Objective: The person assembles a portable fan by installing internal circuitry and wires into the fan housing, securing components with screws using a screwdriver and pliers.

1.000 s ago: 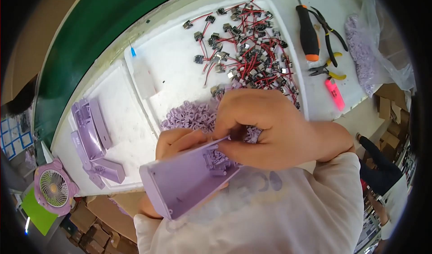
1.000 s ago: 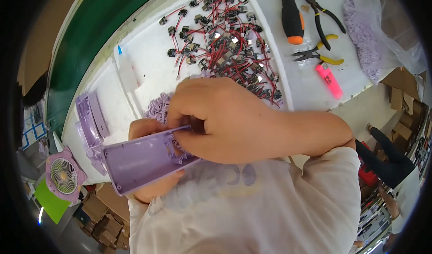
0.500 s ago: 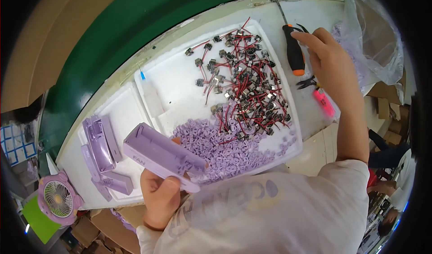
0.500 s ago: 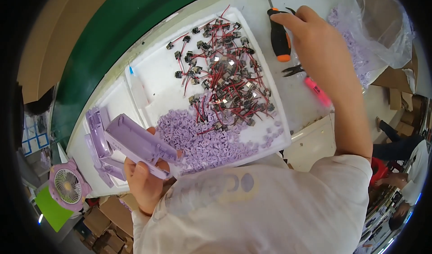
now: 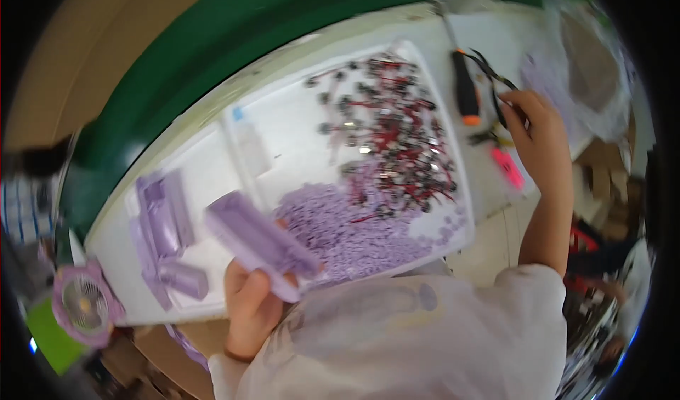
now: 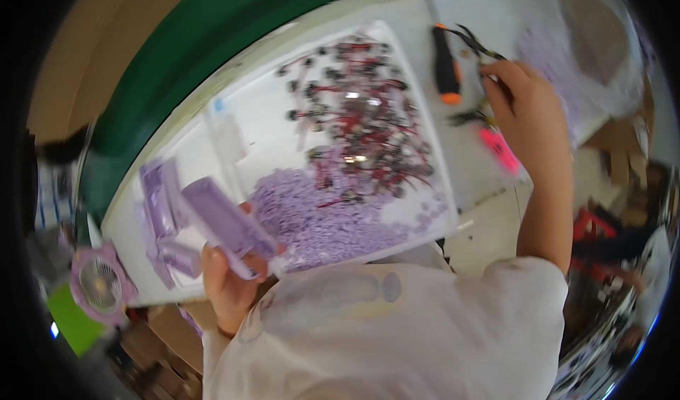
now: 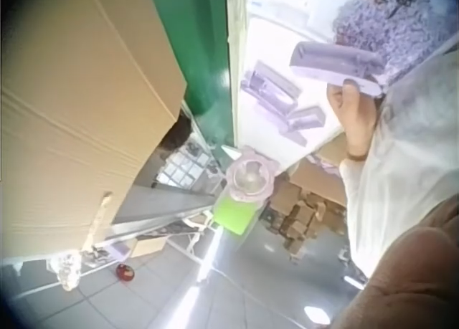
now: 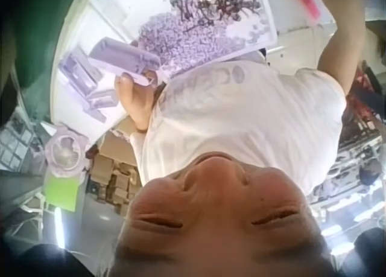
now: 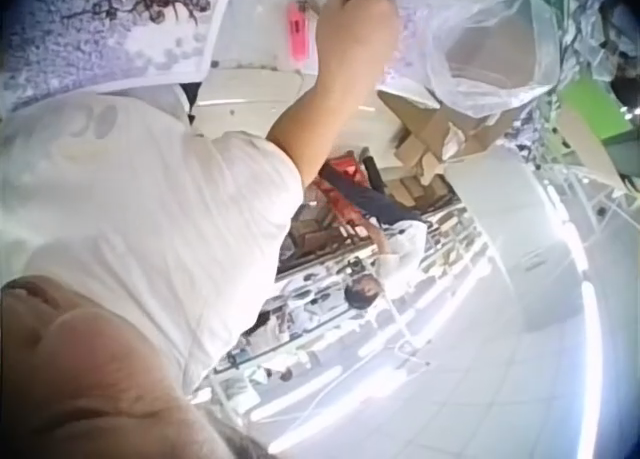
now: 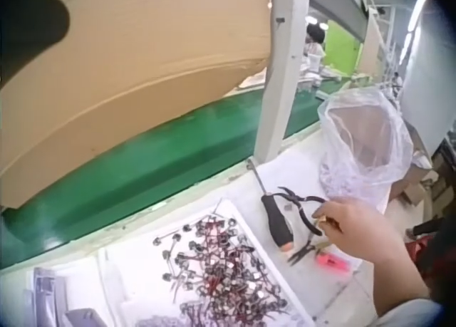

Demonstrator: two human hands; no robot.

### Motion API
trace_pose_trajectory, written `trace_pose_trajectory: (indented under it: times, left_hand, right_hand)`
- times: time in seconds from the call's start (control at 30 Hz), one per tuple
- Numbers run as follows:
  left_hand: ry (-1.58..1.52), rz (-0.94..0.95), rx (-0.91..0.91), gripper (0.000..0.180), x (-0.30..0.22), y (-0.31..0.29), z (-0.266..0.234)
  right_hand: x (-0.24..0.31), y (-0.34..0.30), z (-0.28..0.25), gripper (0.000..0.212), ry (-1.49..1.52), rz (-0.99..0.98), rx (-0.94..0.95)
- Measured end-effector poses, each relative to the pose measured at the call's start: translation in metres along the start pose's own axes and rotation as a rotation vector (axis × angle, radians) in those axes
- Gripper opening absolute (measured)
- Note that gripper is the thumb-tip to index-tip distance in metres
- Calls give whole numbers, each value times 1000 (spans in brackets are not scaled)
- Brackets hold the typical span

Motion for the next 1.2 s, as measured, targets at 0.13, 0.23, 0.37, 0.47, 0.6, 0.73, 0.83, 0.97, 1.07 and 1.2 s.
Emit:
trace_pose_trajectory:
  times: [0.13, 0.23, 0.37, 0.47, 0.6, 0.73, 0.83, 0.97, 1.07, 1.2]
  left_hand:
    - [-196, -188, 83, 49, 16, -2, 17]
    - [-142, -204, 75, 49, 10, -7, 16]
    - [-167, -166, 69, 47, 9, -18, 7]
    - [-173, -116, 22, 46, 6, -20, -6]
    - [-226, -62, 19, 45, -3, -19, -12]
    - [-233, 53, -16, 51, -23, -15, -22]
    - [-92, 59, 28, 67, -33, -6, -26]
    - [-156, 105, -16, 65, -41, 0, -20]
    - [-161, 84, 88, 64, -39, 2, -12]
    - [-122, 96, 26, 62, -35, 2, -17]
  right_hand:
    - [77, -2, -5, 11, 223, -249, -9]
    - [153, -10, 5, 15, 157, -709, -49]
    - [230, -14, 15, 23, 117, -993, -75]
    - [267, 1, 35, 29, 14, -1051, -30]
    - [288, 0, 50, 30, 17, -1199, -112]
    - [300, -2, 57, 19, -49, -1266, -163]
    - [297, 13, 56, 22, -124, -1197, -176]
    - [255, 37, 23, 33, 465, -858, -176]
    - [224, 41, 21, 31, 1231, -583, 196]
    - [238, 7, 12, 38, 1511, -502, 577]
Point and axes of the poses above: each hand's wrist, its own y-axis towards the middle knuckle, its own z-axis out of the palm, x = y × z, the point moved 9 cm from there along y, towards the middle knuckle, and after that the axes turned 15 degrees about -y, right-handed, at the moved point
